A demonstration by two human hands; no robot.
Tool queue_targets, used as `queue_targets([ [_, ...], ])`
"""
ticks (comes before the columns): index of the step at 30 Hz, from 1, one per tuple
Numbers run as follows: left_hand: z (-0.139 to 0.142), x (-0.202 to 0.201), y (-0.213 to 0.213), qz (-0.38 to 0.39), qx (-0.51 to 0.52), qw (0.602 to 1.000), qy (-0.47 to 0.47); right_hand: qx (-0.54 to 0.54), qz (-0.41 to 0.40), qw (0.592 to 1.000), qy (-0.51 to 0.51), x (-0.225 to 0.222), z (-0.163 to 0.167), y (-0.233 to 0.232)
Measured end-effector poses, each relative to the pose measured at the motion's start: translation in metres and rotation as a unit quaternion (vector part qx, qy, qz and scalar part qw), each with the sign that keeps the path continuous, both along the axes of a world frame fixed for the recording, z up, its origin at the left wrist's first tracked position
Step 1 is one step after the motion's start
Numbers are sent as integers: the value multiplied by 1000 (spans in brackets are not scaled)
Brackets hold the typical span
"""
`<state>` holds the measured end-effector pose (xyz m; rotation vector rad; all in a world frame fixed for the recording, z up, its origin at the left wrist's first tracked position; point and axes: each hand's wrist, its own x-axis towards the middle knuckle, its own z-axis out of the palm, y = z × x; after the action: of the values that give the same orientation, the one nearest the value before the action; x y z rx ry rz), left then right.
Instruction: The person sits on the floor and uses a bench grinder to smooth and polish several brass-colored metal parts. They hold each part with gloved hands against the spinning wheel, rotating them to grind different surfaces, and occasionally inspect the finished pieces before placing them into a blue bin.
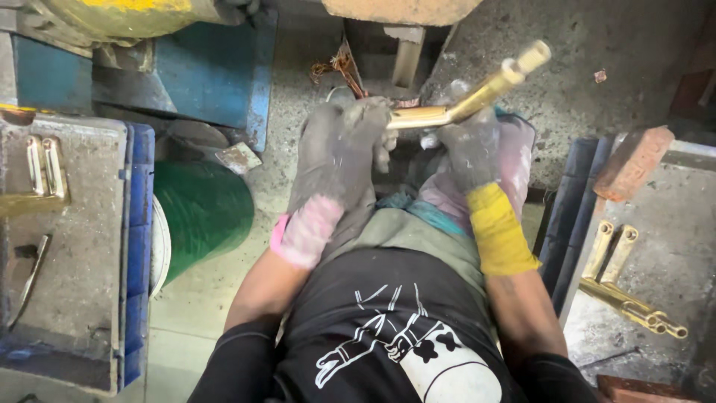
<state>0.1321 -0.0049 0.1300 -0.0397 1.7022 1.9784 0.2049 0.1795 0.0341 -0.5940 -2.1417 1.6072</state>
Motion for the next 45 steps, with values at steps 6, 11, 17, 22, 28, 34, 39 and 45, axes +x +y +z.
queue_targets([
  [6, 39, 40, -18, -4, 39, 999, -16, 269, 36, 961, -47, 31, 45, 5],
  [11, 32, 57, -37, -20, 96, 995, 2, 296, 60, 951, 74, 34, 62, 4],
  [17, 6, 65, -43, 16, 175, 984, -9, 471, 97, 876, 36, 48, 75, 6],
  [22, 2, 66, -55, -16, 181, 983, -19, 633, 83, 768, 52, 58, 79, 3],
  [28, 13, 60, -52, -26, 146, 989, -31, 596, 91, 796, 50, 58, 84, 2],
  [34, 36, 49, -64, -68, -121, 824, 549, 288, 112, 951, 21, 43, 81, 1],
  [39, 14, 21, -42, -25, 20, 979, 203, 280, 125, 952, -5, 25, 59, 7],
  [45, -39, -29, -12, -65, 84, 993, -48, 274, 86, 957, -36, -12, -8, 27],
])
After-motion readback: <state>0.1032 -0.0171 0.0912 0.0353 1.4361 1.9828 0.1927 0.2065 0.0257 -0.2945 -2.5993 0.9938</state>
